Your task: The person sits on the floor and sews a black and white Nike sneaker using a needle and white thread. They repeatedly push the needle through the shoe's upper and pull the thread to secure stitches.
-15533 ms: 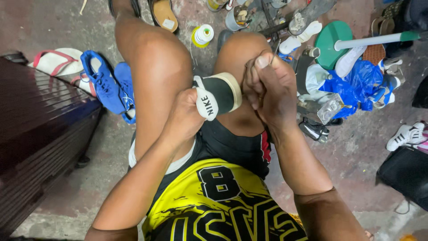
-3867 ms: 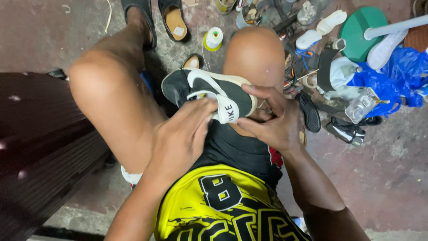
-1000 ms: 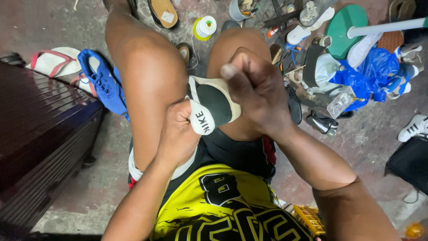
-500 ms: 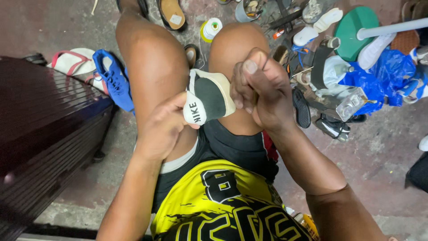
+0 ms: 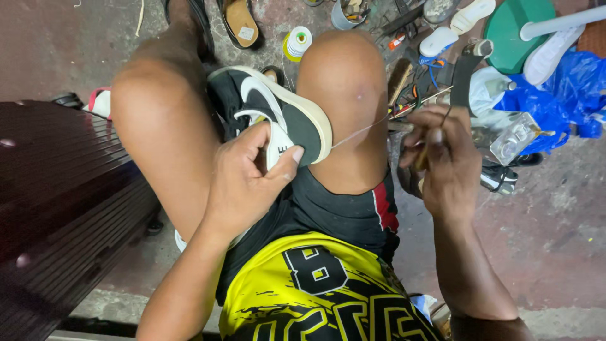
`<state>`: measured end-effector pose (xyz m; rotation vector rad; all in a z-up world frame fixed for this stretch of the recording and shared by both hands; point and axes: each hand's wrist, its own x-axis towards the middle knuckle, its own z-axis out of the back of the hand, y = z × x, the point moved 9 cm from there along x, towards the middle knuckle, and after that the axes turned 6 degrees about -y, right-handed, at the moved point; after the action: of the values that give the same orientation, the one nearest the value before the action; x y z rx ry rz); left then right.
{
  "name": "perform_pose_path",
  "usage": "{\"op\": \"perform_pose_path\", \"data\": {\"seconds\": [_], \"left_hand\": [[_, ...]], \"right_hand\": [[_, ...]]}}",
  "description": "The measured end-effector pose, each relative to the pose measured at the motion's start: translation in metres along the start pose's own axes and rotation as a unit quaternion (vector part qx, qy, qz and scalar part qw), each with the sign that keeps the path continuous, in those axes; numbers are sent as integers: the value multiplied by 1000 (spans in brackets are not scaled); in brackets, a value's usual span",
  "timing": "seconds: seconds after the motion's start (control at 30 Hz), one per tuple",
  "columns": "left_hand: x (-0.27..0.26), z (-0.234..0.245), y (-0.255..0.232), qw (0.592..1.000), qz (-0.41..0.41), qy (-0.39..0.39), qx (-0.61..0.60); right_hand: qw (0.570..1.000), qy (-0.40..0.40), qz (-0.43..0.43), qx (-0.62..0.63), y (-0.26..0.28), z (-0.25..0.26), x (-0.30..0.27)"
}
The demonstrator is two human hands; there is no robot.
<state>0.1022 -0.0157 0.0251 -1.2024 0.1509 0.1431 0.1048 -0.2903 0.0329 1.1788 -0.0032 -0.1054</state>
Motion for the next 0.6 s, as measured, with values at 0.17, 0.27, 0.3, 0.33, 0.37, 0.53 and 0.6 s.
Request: {"op": "perform_pose_path", "data": {"seconds": [0.17, 0.27, 0.3, 0.33, 0.37, 0.53, 0.6], "left_hand": [[-1, 0, -14, 1000, -20, 20, 0], [0, 2, -19, 999, -34, 20, 18], [-3, 1, -19, 999, -36, 23, 23], [-4, 0, -18, 999, -29, 26, 20], [-5, -1, -17, 999, -26, 26, 16], [-6, -2, -15, 1000, -15, 16, 8], [-6, -3, -14, 1000, 0, 16, -5]], "right_hand": [[988, 99, -2, -119, 7, -23, -23], [983, 104, 118, -99, 39, -41, -20], [984, 114, 107, -90, 40, -46, -21], [984, 124, 95, -80, 40, -51, -20], [984, 134, 89, -72, 39, -55, -17], [981, 160, 107, -37, 41, -63, -14], [981, 164, 98, -38, 38, -63, -13]]}}
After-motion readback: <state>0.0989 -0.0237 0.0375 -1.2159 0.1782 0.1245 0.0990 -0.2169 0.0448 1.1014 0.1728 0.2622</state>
